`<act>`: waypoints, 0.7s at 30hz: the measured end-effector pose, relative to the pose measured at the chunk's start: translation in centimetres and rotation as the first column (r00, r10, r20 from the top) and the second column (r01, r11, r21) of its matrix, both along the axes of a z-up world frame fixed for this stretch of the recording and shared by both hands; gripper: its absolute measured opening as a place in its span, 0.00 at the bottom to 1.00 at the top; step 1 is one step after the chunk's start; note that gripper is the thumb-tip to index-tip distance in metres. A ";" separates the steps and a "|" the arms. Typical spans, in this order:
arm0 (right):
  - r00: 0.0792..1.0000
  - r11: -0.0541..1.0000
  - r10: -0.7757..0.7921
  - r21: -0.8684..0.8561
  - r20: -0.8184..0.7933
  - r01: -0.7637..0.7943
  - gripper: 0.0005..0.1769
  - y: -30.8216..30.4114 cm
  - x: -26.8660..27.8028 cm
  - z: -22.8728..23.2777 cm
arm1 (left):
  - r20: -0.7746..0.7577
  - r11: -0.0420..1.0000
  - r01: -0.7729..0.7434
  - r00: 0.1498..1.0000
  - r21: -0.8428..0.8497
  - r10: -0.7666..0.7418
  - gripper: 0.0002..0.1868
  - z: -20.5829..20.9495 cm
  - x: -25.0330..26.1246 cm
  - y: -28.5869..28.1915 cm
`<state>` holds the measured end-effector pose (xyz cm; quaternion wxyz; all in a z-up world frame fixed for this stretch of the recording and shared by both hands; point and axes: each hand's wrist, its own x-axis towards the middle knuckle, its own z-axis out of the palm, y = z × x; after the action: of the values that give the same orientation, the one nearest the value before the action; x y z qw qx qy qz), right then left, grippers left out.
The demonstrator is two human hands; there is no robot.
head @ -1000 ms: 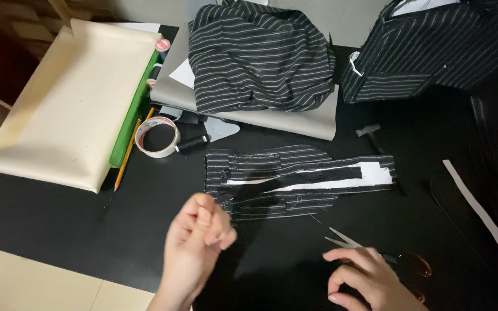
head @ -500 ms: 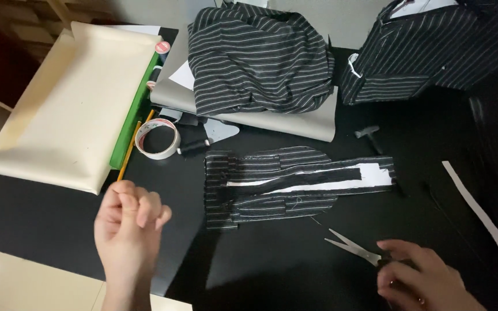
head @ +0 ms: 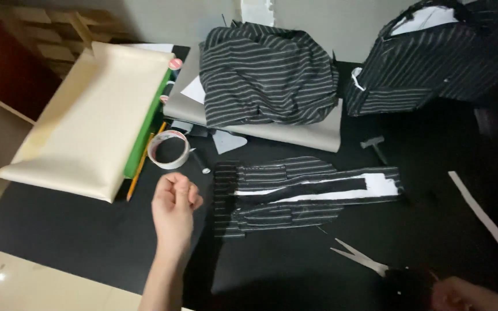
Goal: Trimming threads from fabric and aligning a zipper for bag assembly
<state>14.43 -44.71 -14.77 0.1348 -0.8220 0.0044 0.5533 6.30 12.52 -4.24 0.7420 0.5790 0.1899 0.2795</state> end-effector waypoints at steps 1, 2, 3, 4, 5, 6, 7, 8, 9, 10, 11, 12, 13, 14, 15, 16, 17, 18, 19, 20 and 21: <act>1.000 1.000 -0.003 -0.009 0.001 0.003 0.23 -1.4 -0.4 -1.1 | 0.001 1.000 0.003 1.000 -0.009 -0.003 0.07 0.3 0.0 -0.1; 0.999 0.999 -0.036 0.026 0.025 0.036 0.24 -2.3 -0.4 -2.3 | 0.008 1.000 0.011 1.000 0.006 -0.011 0.07 0.8 0.0 0.1; 0.996 0.996 -0.071 0.062 0.048 0.068 0.24 -3.3 -0.5 -3.5 | 0.015 1.000 0.019 1.000 0.022 -0.020 0.06 1.3 0.0 0.3; 0.997 0.996 -0.067 0.062 0.046 0.064 0.24 -3.5 -0.7 -3.7 | 0.014 1.000 0.015 1.000 0.023 -0.016 0.06 1.2 0.0 0.7; 0.996 0.995 -0.075 0.071 0.056 0.071 0.22 -3.7 -0.9 -3.8 | 0.034 1.000 -0.002 0.999 0.015 0.002 0.07 1.1 0.0 1.1; 0.994 0.993 -0.087 0.080 0.065 0.082 0.21 -4.0 -1.2 -4.0 | 0.053 1.000 -0.016 0.998 0.007 0.016 0.07 1.0 0.1 1.5; 0.994 0.993 -0.087 0.081 0.063 0.081 0.21 -3.3 -1.3 -3.7 | 0.051 1.000 -0.017 0.999 0.008 0.017 0.07 1.1 0.1 1.6; 0.994 0.992 -0.106 0.067 0.031 0.103 0.22 -2.7 -1.4 -3.3 | 0.045 0.999 -0.030 0.999 0.011 0.030 0.07 1.2 0.3 1.7; 0.992 0.991 -0.125 0.052 0.000 0.125 0.23 -2.1 -1.4 -2.9 | 0.039 0.999 -0.043 0.998 0.015 0.042 0.07 1.3 0.4 1.8; 0.992 0.991 -0.123 0.054 0.000 0.123 0.23 -3.1 -1.1 -4.3 | 0.040 0.999 -0.044 0.998 0.016 0.044 0.07 0.6 0.6 2.0; 0.999 0.994 -0.034 0.110 0.043 0.029 0.21 -4.1 -0.8 -5.6 | 0.047 0.999 -0.046 0.998 -0.021 0.047 0.07 -0.1 0.9 2.1; 0.994 0.985 0.051 0.163 0.092 -0.066 0.19 -5.0 -0.5 -7.0 | 0.054 0.997 -0.047 0.997 -0.057 0.050 0.07 -0.7 1.2 2.4; 0.994 0.984 0.052 0.165 0.093 -0.067 0.19 -5.5 -0.2 -7.1 | 0.055 0.997 -0.048 0.997 -0.055 0.051 0.07 -1.0 1.4 2.3; 0.989 0.989 0.103 0.093 0.105 -0.113 0.22 -6.1 0.0 -7.3 | 0.031 0.997 -0.053 0.998 -0.060 0.055 0.06 -1.3 1.6 2.3; 0.981 0.987 0.155 0.021 0.114 -0.158 0.24 -6.7 0.1 -7.5 | 0.006 0.996 -0.059 0.998 -0.065 0.060 0.06 -1.6 1.7 2.2; 0.981 0.987 0.154 0.020 0.114 -0.157 0.24 -6.0 0.7 -6.6 | 0.007 0.996 -0.058 0.998 -0.066 0.059 0.06 -2.1 2.0 2.2; 0.992 0.991 0.110 -0.076 0.054 -0.106 0.23 -5.3 1.4 -5.9 | -0.012 0.997 -0.056 0.998 0.060 0.057 0.05 -2.6 2.3 2.2; 0.998 0.983 0.056 -0.176 0.000 -0.055 0.21 -4.7 1.9 -5.0 | -0.032 0.982 -0.050 0.998 0.183 0.057 0.05 -3.1 2.5 2.1; 0.999 0.983 0.054 -0.177 -0.001 -0.053 0.21 -4.1 1.7 -3.7 | -0.033 0.982 -0.048 0.998 0.182 0.055 0.05 -2.2 2.4 1.7; 0.998 0.983 -0.020 -0.181 0.058 0.030 0.25 -3.4 1.5 -2.4 | -0.148 0.924 -0.007 0.987 0.381 0.069 0.05 -1.3 2.2 1.4; 0.989 0.978 -0.093 -0.178 0.117 0.113 0.29 -2.7 1.3 -1.1 | -0.255 0.828 0.057 0.961 0.558 0.106 0.06 -0.4 2.0 1.0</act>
<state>15.77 -47.40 -15.87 0.0868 -0.8583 0.0909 0.4975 8.26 13.56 -4.63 0.5021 0.8015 0.2081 0.2493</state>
